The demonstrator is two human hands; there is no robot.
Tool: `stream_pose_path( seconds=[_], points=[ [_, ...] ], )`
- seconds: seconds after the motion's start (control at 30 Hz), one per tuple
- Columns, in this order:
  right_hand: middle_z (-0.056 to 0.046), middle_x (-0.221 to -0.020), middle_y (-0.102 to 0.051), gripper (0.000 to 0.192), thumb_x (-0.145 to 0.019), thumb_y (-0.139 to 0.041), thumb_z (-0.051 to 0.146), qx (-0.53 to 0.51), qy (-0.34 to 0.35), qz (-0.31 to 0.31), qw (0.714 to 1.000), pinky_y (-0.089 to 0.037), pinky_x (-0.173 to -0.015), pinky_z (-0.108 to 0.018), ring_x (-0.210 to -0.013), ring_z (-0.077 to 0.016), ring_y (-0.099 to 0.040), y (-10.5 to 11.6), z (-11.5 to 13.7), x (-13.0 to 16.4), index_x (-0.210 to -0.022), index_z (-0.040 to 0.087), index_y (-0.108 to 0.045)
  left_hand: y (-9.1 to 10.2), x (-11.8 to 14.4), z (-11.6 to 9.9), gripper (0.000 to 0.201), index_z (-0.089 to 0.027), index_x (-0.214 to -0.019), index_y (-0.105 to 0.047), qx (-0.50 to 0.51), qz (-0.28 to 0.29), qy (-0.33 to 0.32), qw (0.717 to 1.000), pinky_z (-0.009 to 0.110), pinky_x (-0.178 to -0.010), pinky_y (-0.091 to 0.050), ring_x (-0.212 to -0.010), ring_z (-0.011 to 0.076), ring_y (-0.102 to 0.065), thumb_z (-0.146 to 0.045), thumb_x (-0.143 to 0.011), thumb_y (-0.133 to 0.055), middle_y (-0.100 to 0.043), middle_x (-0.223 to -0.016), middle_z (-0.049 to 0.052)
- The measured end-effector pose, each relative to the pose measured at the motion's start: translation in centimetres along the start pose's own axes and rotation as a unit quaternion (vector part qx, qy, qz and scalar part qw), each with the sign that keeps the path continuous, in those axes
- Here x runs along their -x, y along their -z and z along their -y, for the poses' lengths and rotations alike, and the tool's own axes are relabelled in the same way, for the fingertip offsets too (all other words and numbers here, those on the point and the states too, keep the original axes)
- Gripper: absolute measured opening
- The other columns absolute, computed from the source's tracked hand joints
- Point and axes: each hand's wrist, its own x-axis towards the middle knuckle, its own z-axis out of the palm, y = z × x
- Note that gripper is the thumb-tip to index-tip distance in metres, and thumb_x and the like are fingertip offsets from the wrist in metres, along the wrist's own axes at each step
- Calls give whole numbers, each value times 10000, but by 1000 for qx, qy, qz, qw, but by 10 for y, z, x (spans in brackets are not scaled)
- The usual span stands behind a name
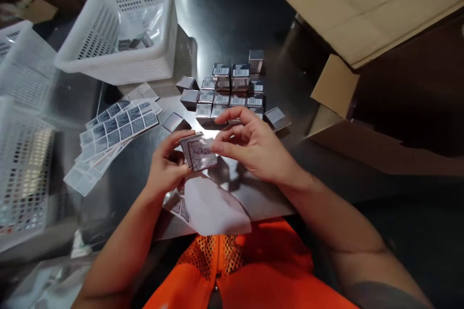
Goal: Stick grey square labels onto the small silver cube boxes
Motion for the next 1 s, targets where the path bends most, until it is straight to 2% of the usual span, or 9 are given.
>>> stream_pose_path(
  seconds=[0.1, 0.23, 0.57, 0.73, 1.0],
  points=[
    [68, -759, -719, 545, -707, -891, 267, 6, -58, -11, 998, -499, -547, -209, -624, -124, -675, -3, -2, -2, -1059, 256, -475, -2, 2, 6, 578, -281, -1163, -720, -17, 9, -28, 999, 152, -343, -254, -402, -21, -367, -174, -616, -874, -718, -1046, -9],
    [70, -765, -721, 593, -683, -891, 278, 12, -74, -35, 997, -440, -482, -195, -600, -123, -656, -8, -4, -1, -1056, 269, -429, -2, 2, 7, 564, -291, -1182, -716, -27, 12, -37, 999, 152, -347, -257, -398, -15, -365, -167, -648, -851, -726, -1009, -19],
    [73, -759, -699, 566, -711, -872, 251, 31, -56, -16, 998, -474, -572, -229, -650, -127, -665, -5, -5, -2, -1050, 262, -419, 0, 3, 7, 543, -288, -1179, -734, -65, 11, -92, 994, 137, -384, -269, -464, -1, -351, -175, -664, -861, -748, -1050, -1],
    [63, -771, -699, 564, -716, -876, 281, 48, -49, -27, 997, -491, -576, -246, -657, -143, -675, -6, -6, -1, -1048, 269, -420, 0, 3, 7, 565, -282, -1184, -734, -59, 12, -86, 995, 139, -351, -213, -428, -15, -307, -156, -648, -862, -745, -1003, -13],
    [63, -778, -696, 586, -702, -887, 274, 50, -55, -33, 997, -499, -583, -218, -660, -119, -664, -7, -6, -1, -1055, 258, -419, -1, 2, 7, 567, -288, -1192, -728, -59, 11, -86, 995, 139, -354, -205, -430, -16, -303, -173, -655, -871, -736, -984, -17]
  ],
)
